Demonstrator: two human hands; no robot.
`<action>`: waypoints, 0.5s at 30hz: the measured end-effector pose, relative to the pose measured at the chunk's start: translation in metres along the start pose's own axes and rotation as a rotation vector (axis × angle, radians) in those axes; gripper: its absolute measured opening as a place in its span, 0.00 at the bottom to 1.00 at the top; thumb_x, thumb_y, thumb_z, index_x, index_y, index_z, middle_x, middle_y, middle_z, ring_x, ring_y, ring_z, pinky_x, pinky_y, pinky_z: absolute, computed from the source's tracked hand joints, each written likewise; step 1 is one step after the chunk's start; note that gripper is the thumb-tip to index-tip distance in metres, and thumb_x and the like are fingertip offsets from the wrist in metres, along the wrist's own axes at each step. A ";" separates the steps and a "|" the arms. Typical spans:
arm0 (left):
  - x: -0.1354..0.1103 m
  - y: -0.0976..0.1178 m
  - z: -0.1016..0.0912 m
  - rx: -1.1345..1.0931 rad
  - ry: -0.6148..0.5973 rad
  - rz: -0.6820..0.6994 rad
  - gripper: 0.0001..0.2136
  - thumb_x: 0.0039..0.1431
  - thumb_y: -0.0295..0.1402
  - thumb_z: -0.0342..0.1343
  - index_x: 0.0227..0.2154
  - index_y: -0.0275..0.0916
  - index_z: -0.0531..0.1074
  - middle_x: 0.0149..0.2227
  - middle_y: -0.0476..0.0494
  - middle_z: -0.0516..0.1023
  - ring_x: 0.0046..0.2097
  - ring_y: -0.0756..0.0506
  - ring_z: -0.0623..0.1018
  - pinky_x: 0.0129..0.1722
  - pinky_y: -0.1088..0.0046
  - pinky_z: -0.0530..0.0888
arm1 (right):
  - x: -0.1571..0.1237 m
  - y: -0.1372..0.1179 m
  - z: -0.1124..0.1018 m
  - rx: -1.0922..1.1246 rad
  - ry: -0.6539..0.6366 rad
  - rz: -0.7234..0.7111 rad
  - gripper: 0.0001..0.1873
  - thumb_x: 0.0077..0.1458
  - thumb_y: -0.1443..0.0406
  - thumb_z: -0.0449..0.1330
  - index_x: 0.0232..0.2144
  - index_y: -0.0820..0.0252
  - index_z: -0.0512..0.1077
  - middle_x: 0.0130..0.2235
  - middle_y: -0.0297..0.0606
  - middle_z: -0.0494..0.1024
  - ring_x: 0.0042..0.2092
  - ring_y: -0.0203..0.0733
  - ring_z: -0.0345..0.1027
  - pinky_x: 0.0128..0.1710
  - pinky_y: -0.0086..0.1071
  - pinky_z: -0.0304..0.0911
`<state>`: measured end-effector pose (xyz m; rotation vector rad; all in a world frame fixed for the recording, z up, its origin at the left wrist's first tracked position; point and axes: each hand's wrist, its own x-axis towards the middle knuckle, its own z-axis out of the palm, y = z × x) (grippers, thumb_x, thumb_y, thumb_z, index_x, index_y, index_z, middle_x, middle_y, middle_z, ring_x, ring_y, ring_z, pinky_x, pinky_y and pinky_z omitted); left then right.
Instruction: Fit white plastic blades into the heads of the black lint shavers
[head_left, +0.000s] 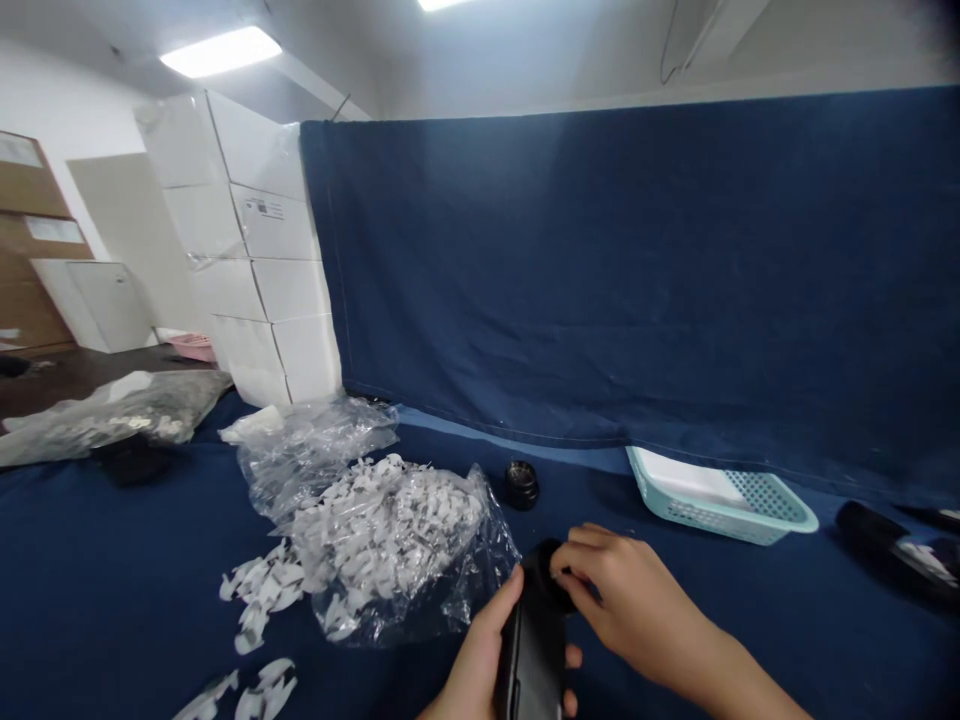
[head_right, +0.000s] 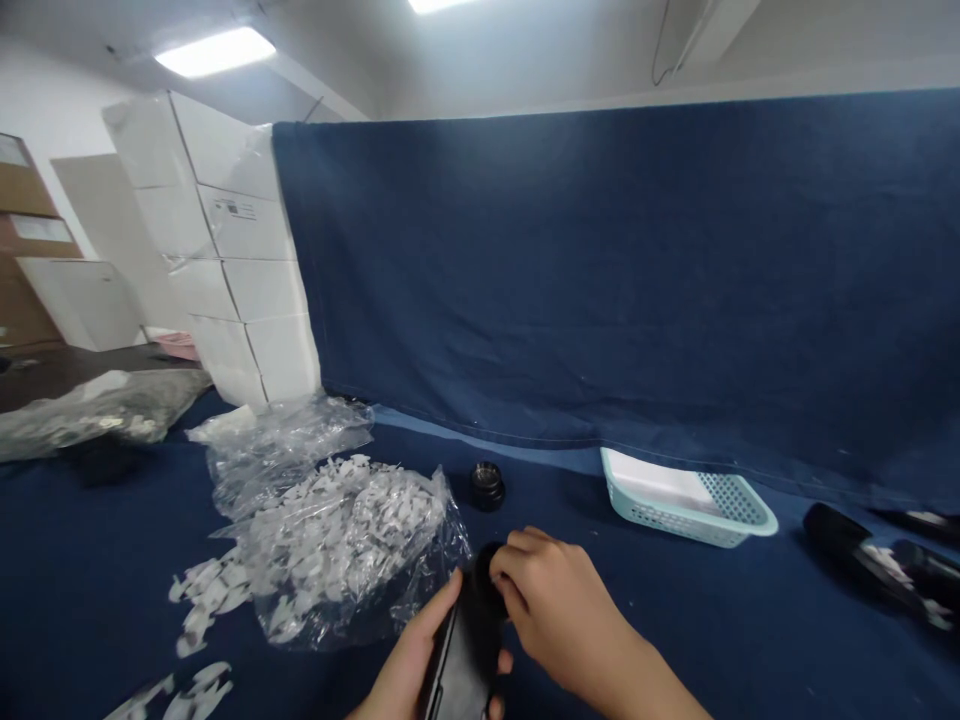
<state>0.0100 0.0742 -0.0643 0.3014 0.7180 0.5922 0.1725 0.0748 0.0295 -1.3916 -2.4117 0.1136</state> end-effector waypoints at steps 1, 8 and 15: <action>0.001 -0.001 -0.003 -0.004 0.009 -0.002 0.31 0.55 0.61 0.49 0.38 0.32 0.74 0.26 0.38 0.80 0.21 0.43 0.78 0.21 0.73 0.68 | 0.001 0.001 0.002 -0.003 -0.012 -0.016 0.13 0.57 0.75 0.54 0.27 0.54 0.71 0.30 0.29 0.75 0.34 0.38 0.71 0.32 0.29 0.59; -0.002 -0.001 -0.013 0.004 0.024 0.009 0.33 0.58 0.60 0.45 0.38 0.29 0.75 0.26 0.36 0.80 0.21 0.43 0.78 0.22 0.73 0.71 | 0.002 0.003 0.013 -0.033 -0.039 -0.048 0.11 0.59 0.71 0.54 0.29 0.55 0.72 0.31 0.32 0.76 0.37 0.43 0.72 0.33 0.33 0.61; 0.003 -0.006 -0.021 0.052 0.080 0.109 0.31 0.60 0.57 0.48 0.26 0.28 0.76 0.22 0.35 0.78 0.19 0.48 0.74 0.19 0.78 0.67 | 0.000 -0.005 0.024 -0.127 -0.010 -0.034 0.12 0.58 0.72 0.52 0.26 0.57 0.71 0.31 0.36 0.78 0.37 0.48 0.75 0.34 0.38 0.66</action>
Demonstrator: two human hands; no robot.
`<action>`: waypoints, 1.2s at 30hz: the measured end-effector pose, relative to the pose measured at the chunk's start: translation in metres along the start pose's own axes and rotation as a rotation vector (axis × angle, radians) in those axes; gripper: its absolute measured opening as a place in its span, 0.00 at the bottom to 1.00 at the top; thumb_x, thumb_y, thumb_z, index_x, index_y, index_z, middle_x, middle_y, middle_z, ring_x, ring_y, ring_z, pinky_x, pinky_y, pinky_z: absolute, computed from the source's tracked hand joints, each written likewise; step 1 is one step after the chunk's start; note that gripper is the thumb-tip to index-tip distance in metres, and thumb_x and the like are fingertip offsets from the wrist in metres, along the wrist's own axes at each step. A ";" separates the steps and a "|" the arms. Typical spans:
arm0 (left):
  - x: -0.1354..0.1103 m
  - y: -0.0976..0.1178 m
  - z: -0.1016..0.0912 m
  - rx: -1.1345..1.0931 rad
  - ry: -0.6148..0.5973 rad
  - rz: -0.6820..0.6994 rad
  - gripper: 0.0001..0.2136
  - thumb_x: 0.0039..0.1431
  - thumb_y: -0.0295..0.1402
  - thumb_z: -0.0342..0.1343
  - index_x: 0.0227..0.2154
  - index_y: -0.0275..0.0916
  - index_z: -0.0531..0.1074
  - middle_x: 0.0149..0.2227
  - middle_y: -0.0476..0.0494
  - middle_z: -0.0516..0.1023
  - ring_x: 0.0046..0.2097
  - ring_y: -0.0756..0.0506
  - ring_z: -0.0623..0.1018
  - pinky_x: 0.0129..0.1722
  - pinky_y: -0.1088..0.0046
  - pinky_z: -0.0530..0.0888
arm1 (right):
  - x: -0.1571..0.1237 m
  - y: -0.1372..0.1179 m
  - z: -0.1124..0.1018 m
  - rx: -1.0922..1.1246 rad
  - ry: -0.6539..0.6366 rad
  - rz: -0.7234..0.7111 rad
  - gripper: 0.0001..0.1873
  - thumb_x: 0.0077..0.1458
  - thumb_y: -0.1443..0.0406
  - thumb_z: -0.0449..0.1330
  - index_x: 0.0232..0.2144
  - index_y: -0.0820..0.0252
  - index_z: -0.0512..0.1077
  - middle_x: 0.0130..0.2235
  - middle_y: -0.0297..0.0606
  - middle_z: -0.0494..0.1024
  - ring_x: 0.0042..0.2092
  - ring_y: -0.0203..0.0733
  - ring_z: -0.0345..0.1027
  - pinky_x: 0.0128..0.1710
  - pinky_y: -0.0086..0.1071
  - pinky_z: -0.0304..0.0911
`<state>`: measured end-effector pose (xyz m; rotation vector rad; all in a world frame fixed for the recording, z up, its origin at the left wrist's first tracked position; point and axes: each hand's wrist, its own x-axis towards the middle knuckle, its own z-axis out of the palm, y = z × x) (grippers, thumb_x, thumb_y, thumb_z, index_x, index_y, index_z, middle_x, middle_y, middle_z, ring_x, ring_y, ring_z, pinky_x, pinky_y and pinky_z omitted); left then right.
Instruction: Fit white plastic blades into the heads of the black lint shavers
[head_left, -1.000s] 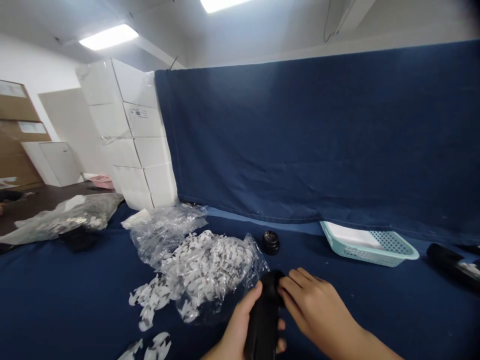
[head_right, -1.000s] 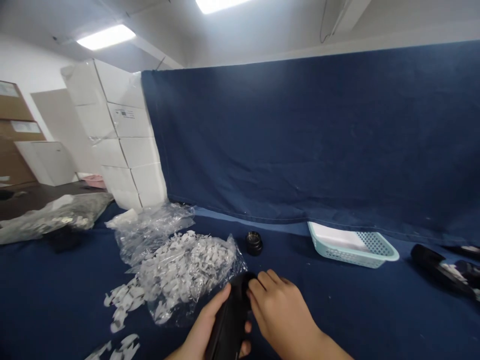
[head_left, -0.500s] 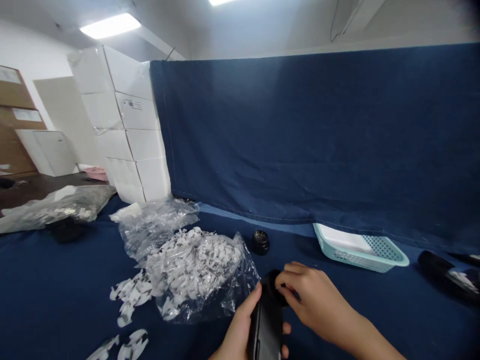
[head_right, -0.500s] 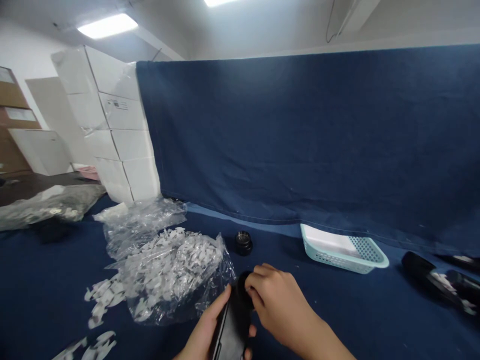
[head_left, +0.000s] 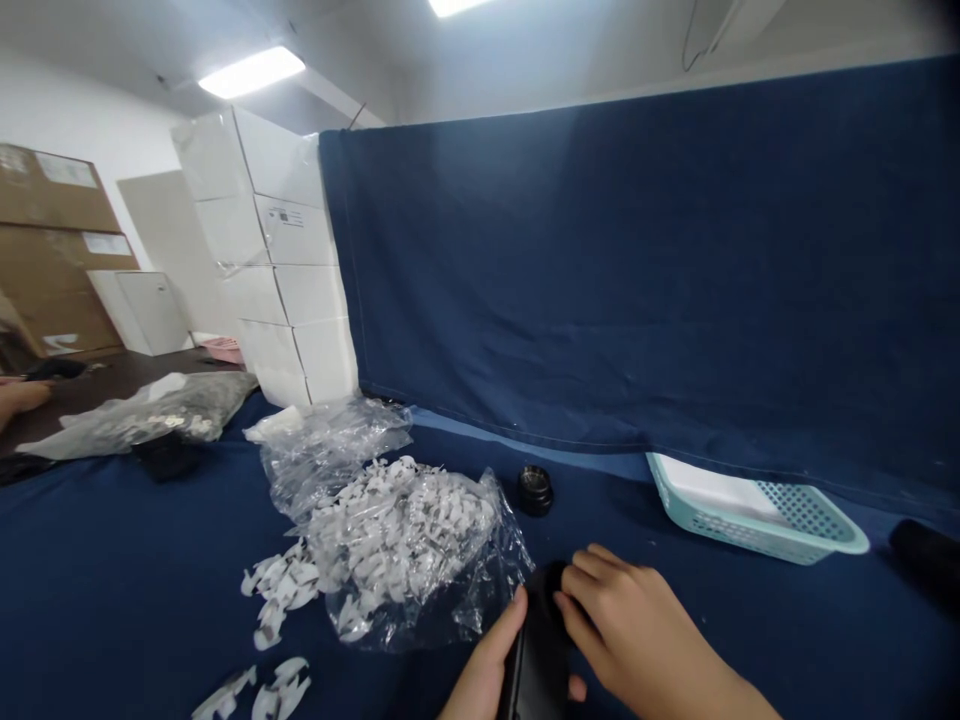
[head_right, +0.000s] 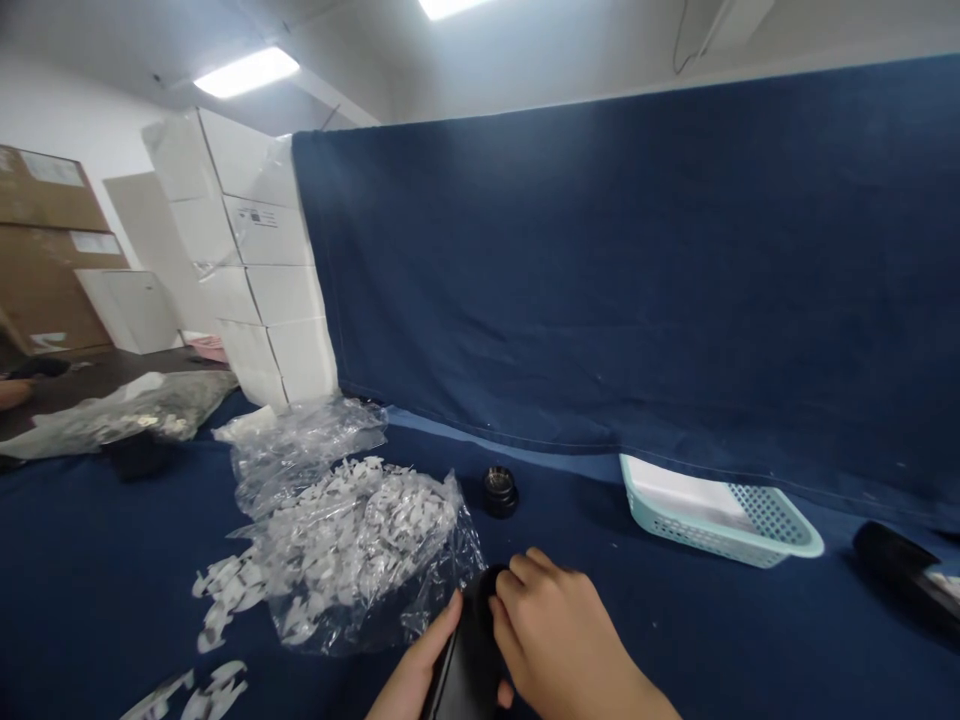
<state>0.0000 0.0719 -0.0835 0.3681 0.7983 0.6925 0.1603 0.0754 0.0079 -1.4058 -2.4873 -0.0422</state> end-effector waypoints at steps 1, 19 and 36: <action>0.000 0.000 0.000 0.003 0.013 -0.005 0.31 0.60 0.57 0.48 0.25 0.28 0.76 0.21 0.35 0.78 0.18 0.49 0.73 0.18 0.78 0.66 | 0.000 -0.001 0.001 -0.019 -0.002 0.007 0.13 0.59 0.73 0.51 0.27 0.57 0.71 0.31 0.37 0.78 0.37 0.48 0.75 0.34 0.38 0.67; -0.003 0.003 0.003 -0.070 -0.008 0.053 0.28 0.60 0.55 0.50 0.34 0.29 0.75 0.22 0.39 0.78 0.20 0.47 0.75 0.20 0.77 0.66 | -0.004 -0.002 0.001 -0.039 0.028 -0.036 0.11 0.56 0.76 0.54 0.29 0.57 0.71 0.31 0.36 0.80 0.35 0.47 0.76 0.31 0.34 0.66; -0.009 0.005 0.006 -0.025 0.000 -0.013 0.32 0.60 0.57 0.48 0.26 0.26 0.76 0.25 0.33 0.79 0.19 0.47 0.76 0.21 0.75 0.70 | -0.004 -0.004 0.002 0.006 0.025 0.019 0.11 0.57 0.73 0.53 0.28 0.56 0.71 0.31 0.35 0.79 0.36 0.47 0.75 0.34 0.36 0.64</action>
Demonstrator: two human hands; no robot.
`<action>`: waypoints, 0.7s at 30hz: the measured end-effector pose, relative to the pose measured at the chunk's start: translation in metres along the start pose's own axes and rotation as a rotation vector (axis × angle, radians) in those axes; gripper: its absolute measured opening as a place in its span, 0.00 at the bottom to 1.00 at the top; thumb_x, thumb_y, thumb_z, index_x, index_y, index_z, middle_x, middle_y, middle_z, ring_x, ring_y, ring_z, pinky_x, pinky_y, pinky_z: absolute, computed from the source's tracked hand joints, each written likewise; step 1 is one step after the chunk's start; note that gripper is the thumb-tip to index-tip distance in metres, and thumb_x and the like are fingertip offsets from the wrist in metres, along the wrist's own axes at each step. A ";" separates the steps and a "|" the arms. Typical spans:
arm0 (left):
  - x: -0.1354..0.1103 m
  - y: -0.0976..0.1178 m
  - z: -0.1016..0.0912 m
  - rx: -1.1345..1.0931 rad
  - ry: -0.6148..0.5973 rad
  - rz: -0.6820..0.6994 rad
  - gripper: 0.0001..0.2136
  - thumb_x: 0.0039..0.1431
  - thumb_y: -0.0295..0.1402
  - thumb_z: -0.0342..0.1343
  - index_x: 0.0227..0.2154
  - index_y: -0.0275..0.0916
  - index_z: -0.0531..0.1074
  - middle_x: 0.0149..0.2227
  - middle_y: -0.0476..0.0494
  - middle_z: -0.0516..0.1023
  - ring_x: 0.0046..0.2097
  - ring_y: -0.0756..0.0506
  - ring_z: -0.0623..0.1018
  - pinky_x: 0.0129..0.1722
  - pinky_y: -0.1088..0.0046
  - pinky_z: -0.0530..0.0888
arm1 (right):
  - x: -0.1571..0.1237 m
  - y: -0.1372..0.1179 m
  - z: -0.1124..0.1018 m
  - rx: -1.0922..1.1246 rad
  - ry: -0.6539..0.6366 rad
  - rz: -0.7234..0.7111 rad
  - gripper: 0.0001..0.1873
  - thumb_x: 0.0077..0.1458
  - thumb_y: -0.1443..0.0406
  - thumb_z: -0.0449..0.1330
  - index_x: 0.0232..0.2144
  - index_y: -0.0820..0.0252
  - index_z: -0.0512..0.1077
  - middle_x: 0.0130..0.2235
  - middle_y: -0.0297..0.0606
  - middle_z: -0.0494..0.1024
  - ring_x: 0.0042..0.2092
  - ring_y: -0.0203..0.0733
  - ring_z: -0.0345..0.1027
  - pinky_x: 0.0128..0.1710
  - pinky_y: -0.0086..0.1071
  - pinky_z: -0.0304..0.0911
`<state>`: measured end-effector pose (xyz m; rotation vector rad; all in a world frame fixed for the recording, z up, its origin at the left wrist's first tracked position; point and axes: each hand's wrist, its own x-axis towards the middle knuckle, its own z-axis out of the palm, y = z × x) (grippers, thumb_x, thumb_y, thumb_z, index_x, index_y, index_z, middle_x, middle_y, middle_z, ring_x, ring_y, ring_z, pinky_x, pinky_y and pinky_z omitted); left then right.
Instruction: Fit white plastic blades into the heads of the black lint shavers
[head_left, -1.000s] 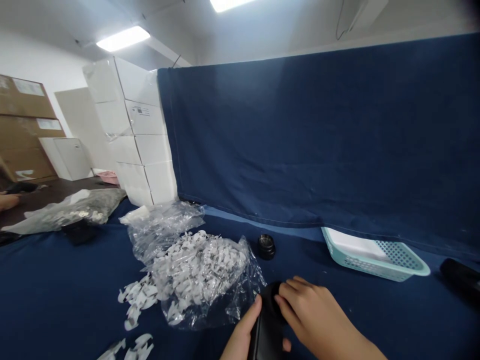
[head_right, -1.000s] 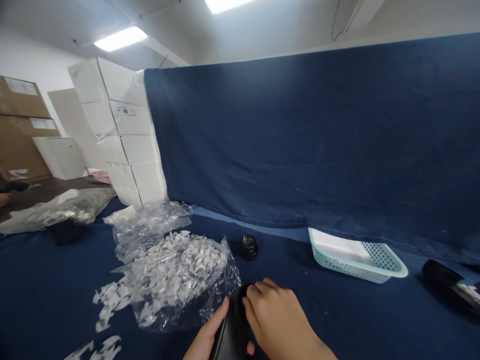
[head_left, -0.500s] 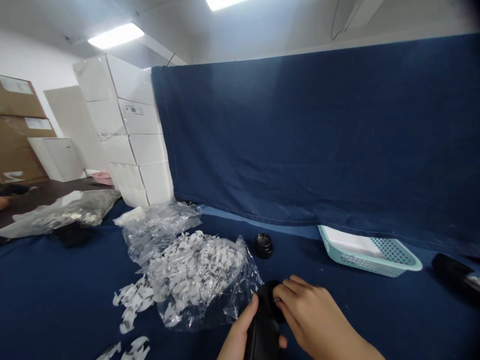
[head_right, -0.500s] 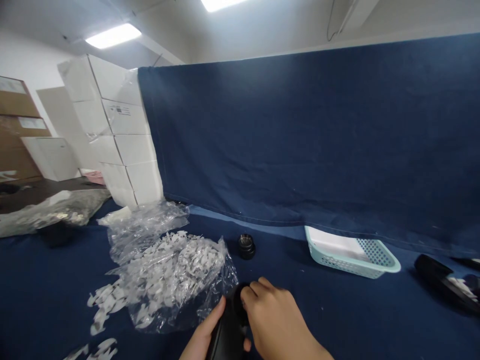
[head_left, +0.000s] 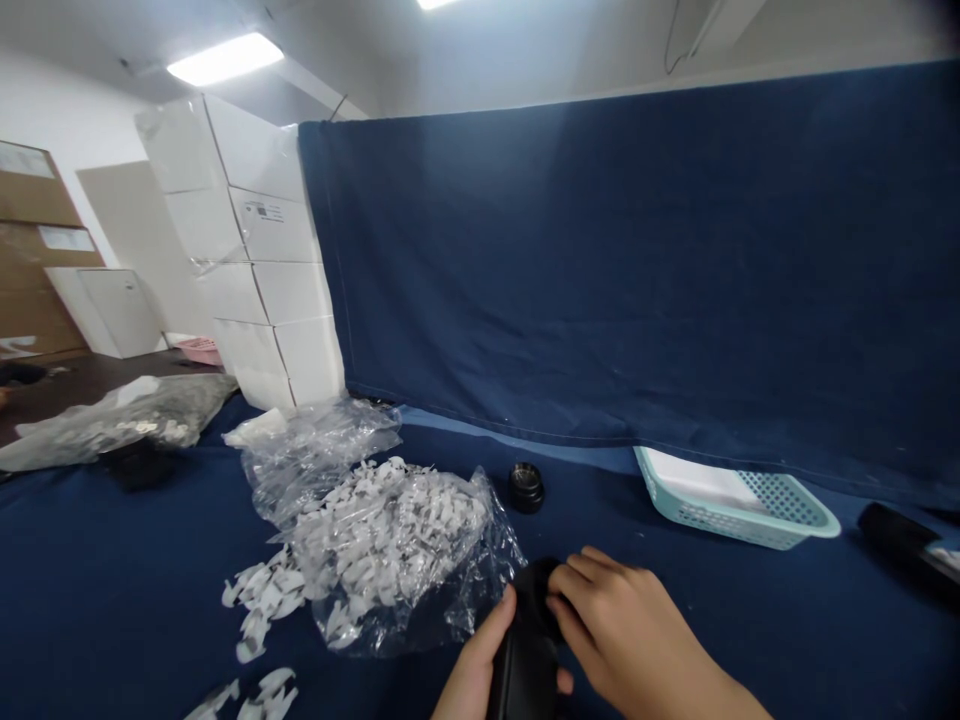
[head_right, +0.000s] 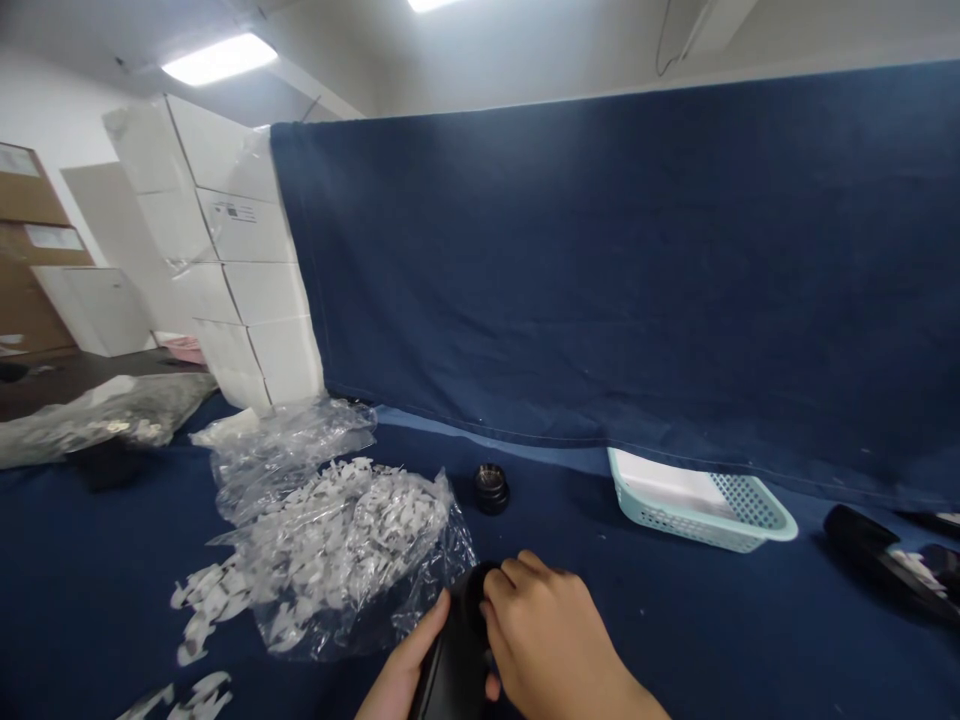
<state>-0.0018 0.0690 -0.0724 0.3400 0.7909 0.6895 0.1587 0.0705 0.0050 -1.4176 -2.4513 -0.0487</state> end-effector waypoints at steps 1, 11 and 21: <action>0.001 -0.001 -0.002 0.004 -0.009 0.003 0.32 0.60 0.57 0.47 0.26 0.26 0.76 0.25 0.33 0.79 0.19 0.47 0.76 0.22 0.75 0.71 | 0.000 0.000 0.000 0.001 -0.001 0.001 0.11 0.57 0.73 0.53 0.28 0.56 0.71 0.31 0.35 0.79 0.36 0.47 0.75 0.34 0.36 0.64; 0.011 -0.009 -0.013 0.027 -0.081 0.054 0.29 0.58 0.56 0.50 0.32 0.28 0.76 0.25 0.35 0.79 0.19 0.47 0.74 0.23 0.74 0.68 | 0.000 -0.003 0.001 -0.045 0.027 0.010 0.11 0.56 0.72 0.53 0.26 0.57 0.71 0.29 0.36 0.80 0.34 0.46 0.75 0.31 0.34 0.60; 0.004 -0.003 -0.003 0.015 -0.014 0.000 0.33 0.61 0.56 0.48 0.24 0.24 0.77 0.24 0.33 0.78 0.18 0.52 0.72 0.19 0.80 0.66 | 0.002 -0.001 0.004 -0.047 0.035 0.017 0.10 0.55 0.73 0.54 0.26 0.58 0.71 0.29 0.37 0.81 0.32 0.44 0.76 0.29 0.31 0.61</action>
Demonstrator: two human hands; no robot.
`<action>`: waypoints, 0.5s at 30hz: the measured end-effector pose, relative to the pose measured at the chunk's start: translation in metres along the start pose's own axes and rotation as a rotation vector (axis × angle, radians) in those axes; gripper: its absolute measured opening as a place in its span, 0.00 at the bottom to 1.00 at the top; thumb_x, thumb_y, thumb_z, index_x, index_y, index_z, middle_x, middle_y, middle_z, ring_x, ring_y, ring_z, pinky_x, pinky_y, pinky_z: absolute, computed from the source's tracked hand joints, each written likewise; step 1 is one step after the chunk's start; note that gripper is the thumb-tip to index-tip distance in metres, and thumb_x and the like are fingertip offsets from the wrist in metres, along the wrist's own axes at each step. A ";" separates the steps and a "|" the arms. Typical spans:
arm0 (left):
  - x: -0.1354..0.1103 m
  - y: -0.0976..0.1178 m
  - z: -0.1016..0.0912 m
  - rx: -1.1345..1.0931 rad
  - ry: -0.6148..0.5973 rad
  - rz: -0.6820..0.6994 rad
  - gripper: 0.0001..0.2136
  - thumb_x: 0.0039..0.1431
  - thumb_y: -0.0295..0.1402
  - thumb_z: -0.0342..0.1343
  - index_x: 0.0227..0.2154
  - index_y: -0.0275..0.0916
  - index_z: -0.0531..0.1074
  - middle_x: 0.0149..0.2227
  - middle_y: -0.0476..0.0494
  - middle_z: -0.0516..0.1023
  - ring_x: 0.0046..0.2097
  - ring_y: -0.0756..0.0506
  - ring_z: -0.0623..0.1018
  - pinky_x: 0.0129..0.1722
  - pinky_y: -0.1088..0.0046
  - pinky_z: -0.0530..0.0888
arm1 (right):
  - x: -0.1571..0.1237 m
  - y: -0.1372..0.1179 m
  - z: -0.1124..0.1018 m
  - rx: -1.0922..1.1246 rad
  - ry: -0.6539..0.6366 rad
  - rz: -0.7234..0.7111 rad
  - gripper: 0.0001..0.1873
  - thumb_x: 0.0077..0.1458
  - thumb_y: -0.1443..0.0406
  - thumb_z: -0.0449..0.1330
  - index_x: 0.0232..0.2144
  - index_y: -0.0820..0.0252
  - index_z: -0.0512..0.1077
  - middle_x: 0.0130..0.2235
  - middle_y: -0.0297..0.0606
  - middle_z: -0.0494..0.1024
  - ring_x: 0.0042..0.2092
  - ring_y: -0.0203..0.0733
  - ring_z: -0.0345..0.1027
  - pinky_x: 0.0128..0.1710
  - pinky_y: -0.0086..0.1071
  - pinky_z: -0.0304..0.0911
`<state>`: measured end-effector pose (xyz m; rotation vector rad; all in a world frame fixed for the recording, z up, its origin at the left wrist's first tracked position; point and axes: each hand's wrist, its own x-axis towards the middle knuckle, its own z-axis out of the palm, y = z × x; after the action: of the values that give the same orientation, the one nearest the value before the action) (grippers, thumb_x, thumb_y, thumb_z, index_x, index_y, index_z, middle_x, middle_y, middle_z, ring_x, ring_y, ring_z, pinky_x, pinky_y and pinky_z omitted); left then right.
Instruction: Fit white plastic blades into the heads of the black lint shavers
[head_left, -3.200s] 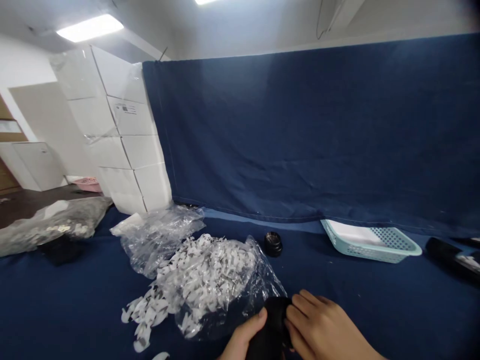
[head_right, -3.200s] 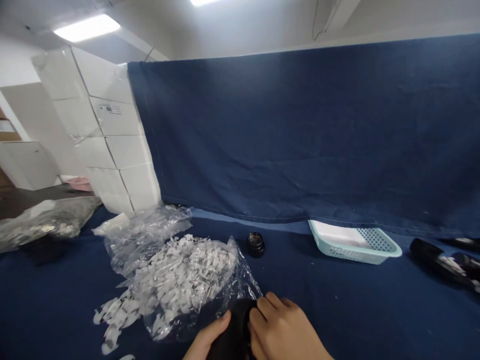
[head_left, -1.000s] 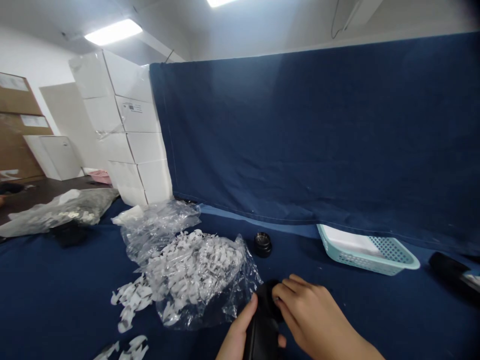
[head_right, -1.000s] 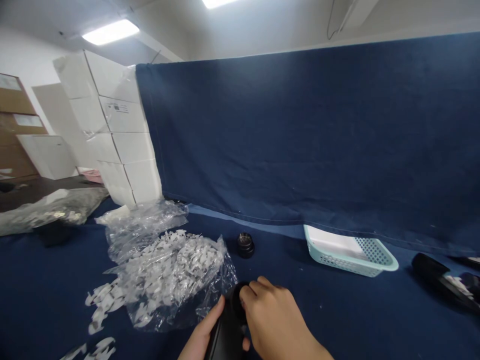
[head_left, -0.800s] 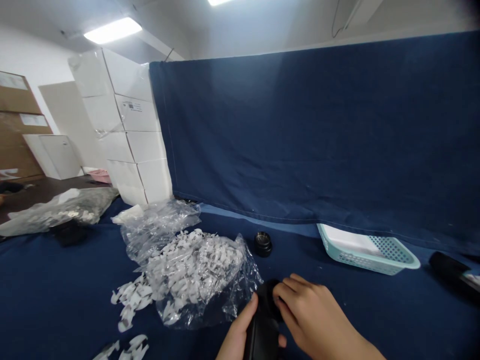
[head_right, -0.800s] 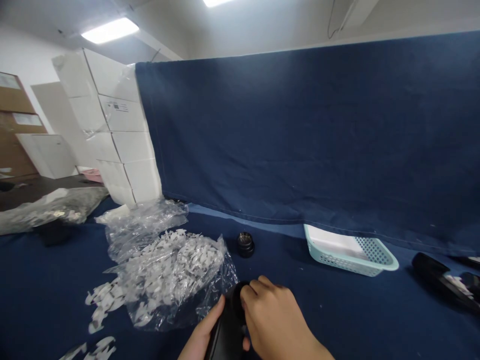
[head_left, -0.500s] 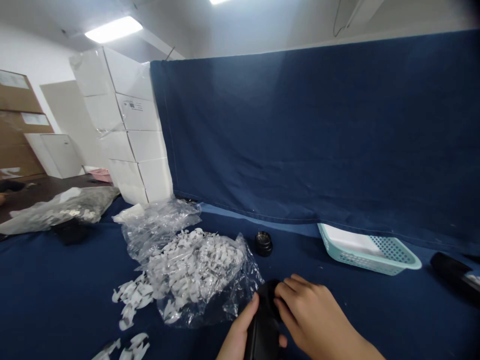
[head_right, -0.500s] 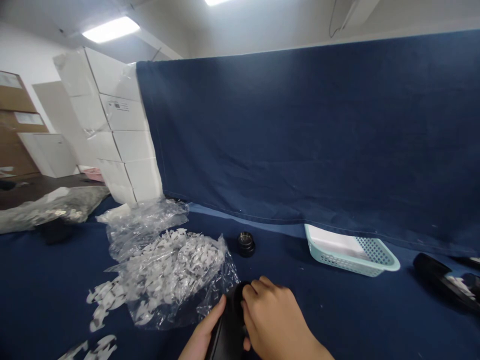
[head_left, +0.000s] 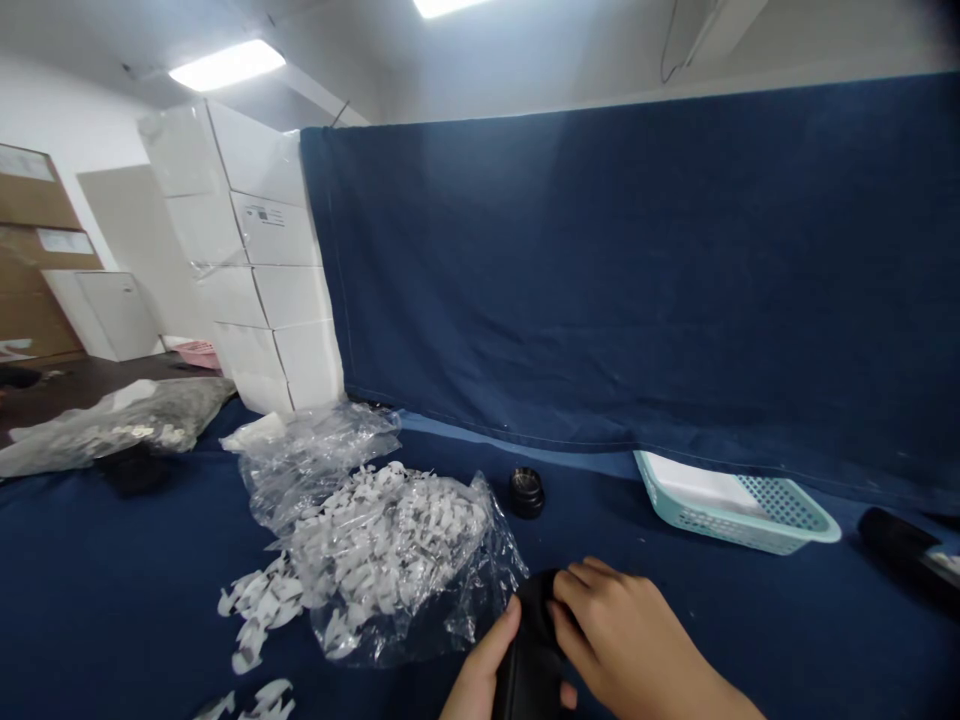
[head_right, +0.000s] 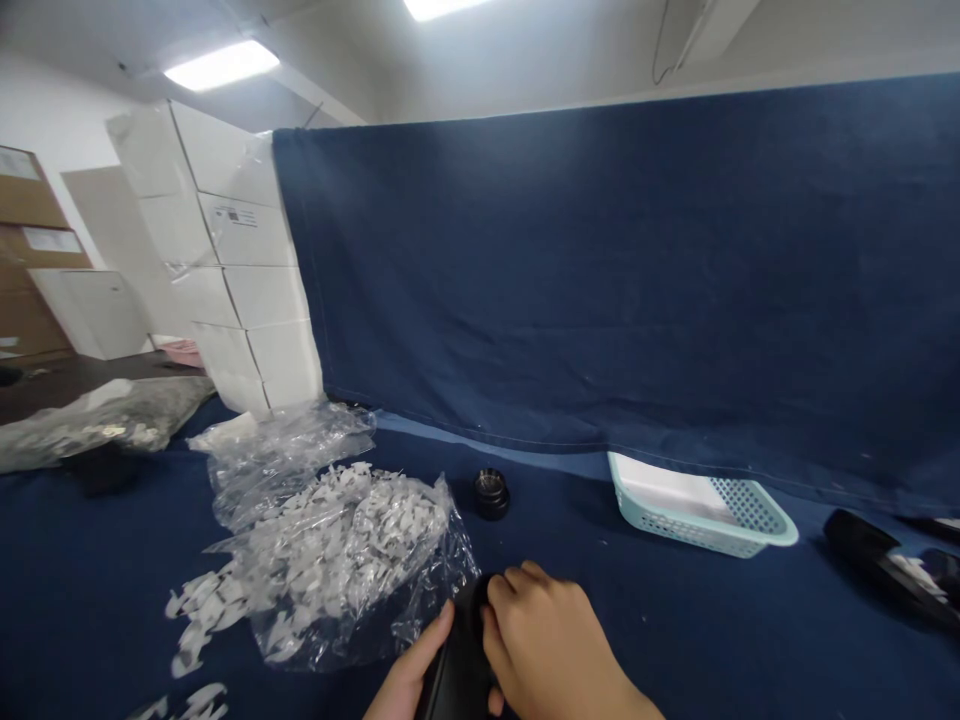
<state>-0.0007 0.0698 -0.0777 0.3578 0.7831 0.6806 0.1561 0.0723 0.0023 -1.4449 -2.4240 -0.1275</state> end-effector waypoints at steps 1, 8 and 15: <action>0.000 0.000 0.000 -0.003 0.011 -0.008 0.33 0.61 0.56 0.47 0.25 0.24 0.77 0.24 0.34 0.78 0.18 0.52 0.72 0.19 0.80 0.65 | 0.000 0.000 0.000 0.014 -0.014 0.007 0.09 0.55 0.72 0.54 0.27 0.58 0.72 0.30 0.37 0.81 0.33 0.44 0.76 0.29 0.31 0.61; 0.004 -0.002 0.000 -0.041 -0.021 0.013 0.31 0.62 0.54 0.48 0.25 0.25 0.76 0.23 0.33 0.78 0.18 0.51 0.72 0.20 0.79 0.65 | -0.004 0.003 -0.002 0.058 -0.068 0.000 0.09 0.54 0.73 0.55 0.29 0.57 0.72 0.32 0.36 0.80 0.36 0.47 0.76 0.32 0.34 0.63; -0.005 0.006 0.010 -0.025 0.056 -0.024 0.30 0.62 0.55 0.46 0.26 0.28 0.74 0.22 0.33 0.78 0.17 0.49 0.74 0.18 0.78 0.66 | 0.000 0.006 -0.009 0.055 -0.090 -0.032 0.10 0.55 0.75 0.55 0.30 0.57 0.72 0.33 0.36 0.79 0.37 0.46 0.75 0.32 0.33 0.64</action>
<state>0.0012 0.0701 -0.0652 0.3075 0.8303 0.6800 0.1631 0.0727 0.0100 -1.4173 -2.5024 -0.0032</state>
